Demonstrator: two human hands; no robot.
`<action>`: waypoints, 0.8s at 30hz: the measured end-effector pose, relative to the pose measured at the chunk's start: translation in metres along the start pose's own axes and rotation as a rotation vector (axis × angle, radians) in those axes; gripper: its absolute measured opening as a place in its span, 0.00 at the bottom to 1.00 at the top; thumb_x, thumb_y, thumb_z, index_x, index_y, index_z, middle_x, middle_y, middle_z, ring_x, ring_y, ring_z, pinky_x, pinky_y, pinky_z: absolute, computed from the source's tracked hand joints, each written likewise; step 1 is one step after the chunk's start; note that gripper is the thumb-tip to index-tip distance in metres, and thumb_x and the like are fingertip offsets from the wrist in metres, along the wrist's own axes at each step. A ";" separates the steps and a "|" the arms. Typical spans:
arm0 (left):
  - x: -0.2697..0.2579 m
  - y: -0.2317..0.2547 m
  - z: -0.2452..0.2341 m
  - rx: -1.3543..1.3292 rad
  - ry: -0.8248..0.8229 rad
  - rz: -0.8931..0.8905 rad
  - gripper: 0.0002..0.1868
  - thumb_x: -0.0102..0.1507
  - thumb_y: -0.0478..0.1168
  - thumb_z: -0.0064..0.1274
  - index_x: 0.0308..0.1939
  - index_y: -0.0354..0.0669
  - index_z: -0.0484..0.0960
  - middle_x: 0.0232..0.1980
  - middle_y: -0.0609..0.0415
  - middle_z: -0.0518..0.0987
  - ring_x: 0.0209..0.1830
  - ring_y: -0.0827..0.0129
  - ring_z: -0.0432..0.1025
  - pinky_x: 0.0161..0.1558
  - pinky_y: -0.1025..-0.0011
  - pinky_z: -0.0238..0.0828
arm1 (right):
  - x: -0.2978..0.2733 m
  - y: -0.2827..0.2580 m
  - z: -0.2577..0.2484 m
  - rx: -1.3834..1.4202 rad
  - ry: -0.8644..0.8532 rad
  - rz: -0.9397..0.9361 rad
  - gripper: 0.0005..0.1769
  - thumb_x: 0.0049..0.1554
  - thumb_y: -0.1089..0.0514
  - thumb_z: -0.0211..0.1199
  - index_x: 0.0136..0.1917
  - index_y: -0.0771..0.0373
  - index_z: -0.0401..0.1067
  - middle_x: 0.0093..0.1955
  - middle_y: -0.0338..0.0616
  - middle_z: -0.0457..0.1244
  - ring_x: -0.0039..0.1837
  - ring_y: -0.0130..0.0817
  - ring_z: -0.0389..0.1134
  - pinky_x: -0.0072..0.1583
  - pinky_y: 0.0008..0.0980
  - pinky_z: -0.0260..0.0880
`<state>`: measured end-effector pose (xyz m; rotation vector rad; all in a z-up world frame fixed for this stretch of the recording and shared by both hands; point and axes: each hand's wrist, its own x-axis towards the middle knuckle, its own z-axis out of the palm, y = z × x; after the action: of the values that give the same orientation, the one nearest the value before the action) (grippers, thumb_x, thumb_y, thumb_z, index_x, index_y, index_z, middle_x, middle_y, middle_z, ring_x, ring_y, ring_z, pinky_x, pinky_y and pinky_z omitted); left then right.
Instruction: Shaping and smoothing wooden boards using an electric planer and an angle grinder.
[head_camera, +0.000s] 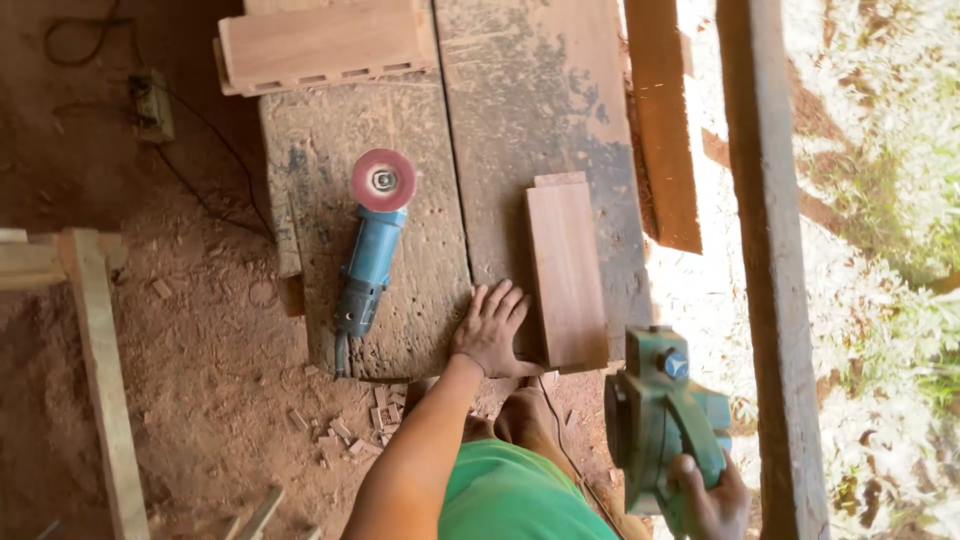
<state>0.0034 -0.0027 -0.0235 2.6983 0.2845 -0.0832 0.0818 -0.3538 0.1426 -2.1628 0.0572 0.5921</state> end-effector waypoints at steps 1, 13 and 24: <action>0.002 -0.001 0.003 0.024 -0.054 -0.016 0.73 0.43 0.90 0.42 0.74 0.35 0.63 0.79 0.42 0.57 0.83 0.49 0.41 0.78 0.42 0.24 | -0.010 0.011 -0.001 0.091 0.029 0.018 0.18 0.55 0.57 0.64 0.52 0.75 0.70 0.29 0.52 0.63 0.29 0.40 0.63 0.31 0.37 0.64; -0.002 0.006 0.056 0.070 0.027 -0.009 0.73 0.51 0.90 0.27 0.77 0.27 0.53 0.81 0.28 0.50 0.84 0.39 0.36 0.79 0.41 0.22 | -0.034 0.041 0.029 0.239 -0.245 0.087 0.40 0.48 0.41 0.64 0.64 0.73 0.67 0.34 0.48 0.64 0.35 0.43 0.66 0.38 0.44 0.70; -0.003 0.014 0.034 0.071 0.112 0.058 0.64 0.54 0.75 0.50 0.76 0.24 0.54 0.78 0.32 0.59 0.82 0.42 0.45 0.79 0.43 0.31 | -0.004 -0.026 0.056 0.234 -0.293 0.226 0.48 0.46 0.39 0.62 0.71 0.73 0.64 0.36 0.58 0.68 0.36 0.53 0.72 0.36 0.49 0.78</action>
<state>0.0025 -0.0300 -0.0487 2.7844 0.2409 0.0761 0.0621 -0.2953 0.1350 -1.8372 0.2037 0.9768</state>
